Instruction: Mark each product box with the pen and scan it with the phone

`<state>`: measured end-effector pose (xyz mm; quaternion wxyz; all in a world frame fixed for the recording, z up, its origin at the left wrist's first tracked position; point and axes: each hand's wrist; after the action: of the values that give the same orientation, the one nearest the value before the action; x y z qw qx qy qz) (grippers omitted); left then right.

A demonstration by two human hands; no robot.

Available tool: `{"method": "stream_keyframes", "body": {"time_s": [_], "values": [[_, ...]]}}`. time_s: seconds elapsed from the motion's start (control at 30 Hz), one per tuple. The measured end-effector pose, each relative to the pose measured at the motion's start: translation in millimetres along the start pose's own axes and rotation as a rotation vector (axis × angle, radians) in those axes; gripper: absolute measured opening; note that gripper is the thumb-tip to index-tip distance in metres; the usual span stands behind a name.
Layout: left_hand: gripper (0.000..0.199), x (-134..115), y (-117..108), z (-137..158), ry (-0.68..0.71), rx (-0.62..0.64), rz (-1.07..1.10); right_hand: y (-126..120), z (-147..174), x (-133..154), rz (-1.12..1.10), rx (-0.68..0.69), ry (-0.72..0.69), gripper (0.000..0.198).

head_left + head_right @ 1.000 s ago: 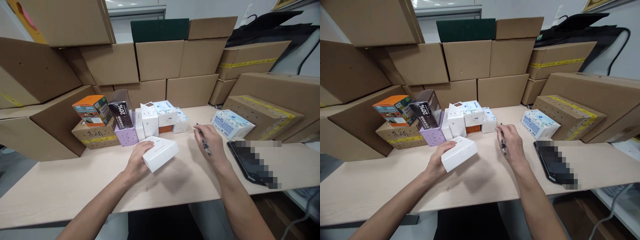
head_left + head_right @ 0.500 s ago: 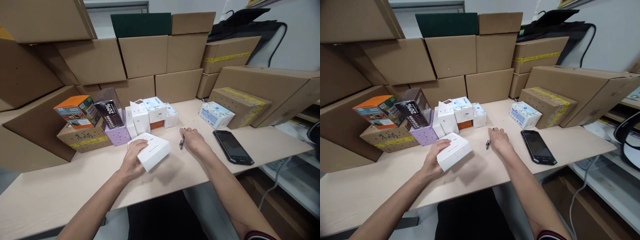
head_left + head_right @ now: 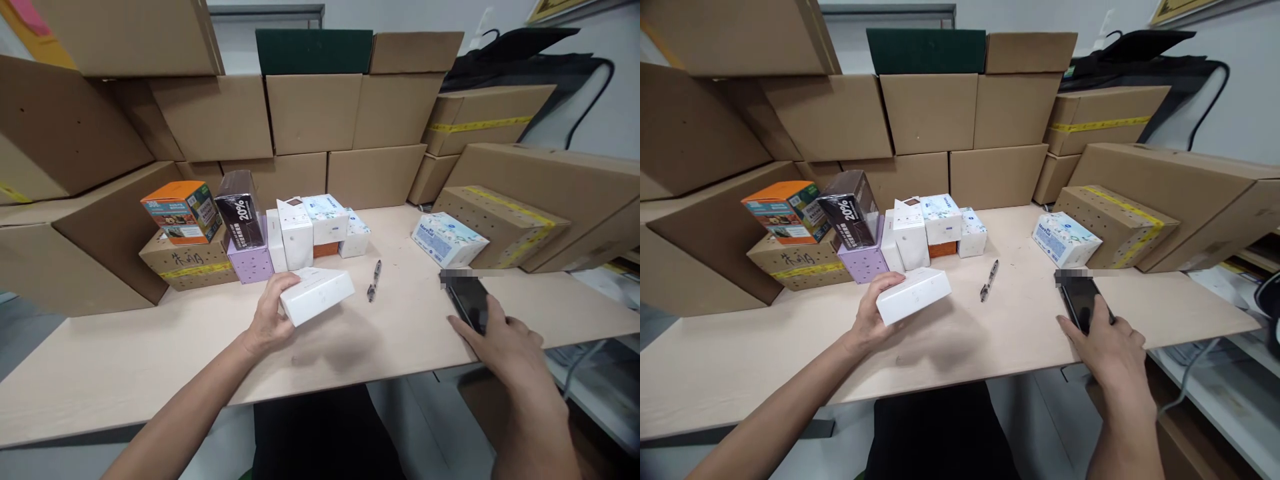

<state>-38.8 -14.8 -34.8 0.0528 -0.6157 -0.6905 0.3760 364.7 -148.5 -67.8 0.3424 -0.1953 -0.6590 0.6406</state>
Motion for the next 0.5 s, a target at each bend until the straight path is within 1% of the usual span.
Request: {"method": "stream_keyframes", "body": {"time_s": [0.13, 0.2, 0.3, 0.4, 0.5], "values": [[0.05, 7, 5, 1, -0.168, -0.086, 0.088, -6, 2, 12, 0.009, -0.014, 0.0, 0.092], [0.051, 14, 4, 1, -0.26, -0.138, 0.099, -10, 11, 18, -0.007, -0.013, -0.022, 0.09], [0.053, 25, -1, -2, -0.363, -0.202, 0.073, -11, 29, 21, -0.075, -0.046, -0.07, 0.091], [0.057, 34, -8, -6, -0.452, -0.219, 0.05, -6, 48, 24, -0.23, -0.09, -0.145, 0.094], [0.058, 39, -12, -10, -0.532, -0.238, 0.056, 2, 64, 41, -0.47, -0.082, -0.232, 0.096]]}}
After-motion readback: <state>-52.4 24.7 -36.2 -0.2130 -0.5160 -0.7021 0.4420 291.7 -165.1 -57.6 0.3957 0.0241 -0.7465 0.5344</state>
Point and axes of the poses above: each hand's wrist, its own z-axis away from the middle knuckle, its own y-axis out of the palm, x = y × z, and after that the axes turned 9 degrees about x, right-handed
